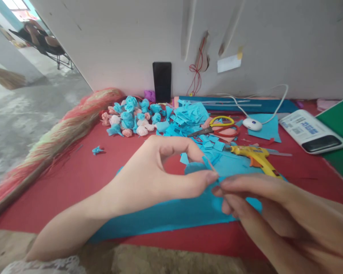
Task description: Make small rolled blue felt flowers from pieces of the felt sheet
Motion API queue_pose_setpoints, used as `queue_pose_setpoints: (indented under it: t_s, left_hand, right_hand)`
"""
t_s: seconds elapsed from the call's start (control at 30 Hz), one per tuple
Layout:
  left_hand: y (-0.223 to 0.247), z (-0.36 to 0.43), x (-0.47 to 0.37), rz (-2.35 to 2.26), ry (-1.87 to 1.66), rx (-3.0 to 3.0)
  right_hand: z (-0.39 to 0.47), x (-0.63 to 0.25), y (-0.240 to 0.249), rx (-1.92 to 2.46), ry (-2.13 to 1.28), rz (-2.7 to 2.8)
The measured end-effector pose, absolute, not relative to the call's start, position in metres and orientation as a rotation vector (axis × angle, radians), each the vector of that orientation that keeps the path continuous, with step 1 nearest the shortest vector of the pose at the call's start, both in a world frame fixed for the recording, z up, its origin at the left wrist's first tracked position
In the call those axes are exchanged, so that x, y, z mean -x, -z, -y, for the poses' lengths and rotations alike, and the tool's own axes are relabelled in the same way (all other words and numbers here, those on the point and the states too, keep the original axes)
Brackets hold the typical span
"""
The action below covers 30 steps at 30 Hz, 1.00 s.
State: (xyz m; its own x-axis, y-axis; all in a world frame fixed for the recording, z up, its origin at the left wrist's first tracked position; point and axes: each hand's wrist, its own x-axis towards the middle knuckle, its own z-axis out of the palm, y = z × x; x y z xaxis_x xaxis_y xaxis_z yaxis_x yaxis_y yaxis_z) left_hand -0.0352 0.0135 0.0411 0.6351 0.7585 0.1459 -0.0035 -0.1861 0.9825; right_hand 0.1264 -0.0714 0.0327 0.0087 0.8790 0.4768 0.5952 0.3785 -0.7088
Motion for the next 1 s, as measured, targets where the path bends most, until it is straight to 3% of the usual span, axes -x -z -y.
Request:
queue_pose_setpoints:
  t_s: [0.17,0.33,0.5,0.77,1.0]
  left_hand:
    - [-0.042,-0.013,0.034,-0.640,-0.807,-1.615]
    - [-0.042,-0.014,0.036,-0.612,-0.769,-1.647]
    - [-0.044,-0.013,0.037,-0.590,-0.745,-1.691]
    - [-0.041,-0.014,0.036,-0.578,-0.715,-1.705]
    - [-0.042,-0.012,0.036,-0.607,-0.758,-1.749]
  right_hand:
    - [0.063,-0.132,-0.034,1.327,-0.496,1.572]
    - [0.055,-0.132,-0.035,1.207,-1.237,1.355]
    - [0.056,-0.124,-0.036,1.149,-1.523,0.971]
    - [0.054,-0.129,-0.039,1.117,-1.647,0.984]
    - [0.056,-0.123,-0.036,1.217,-1.376,1.123]
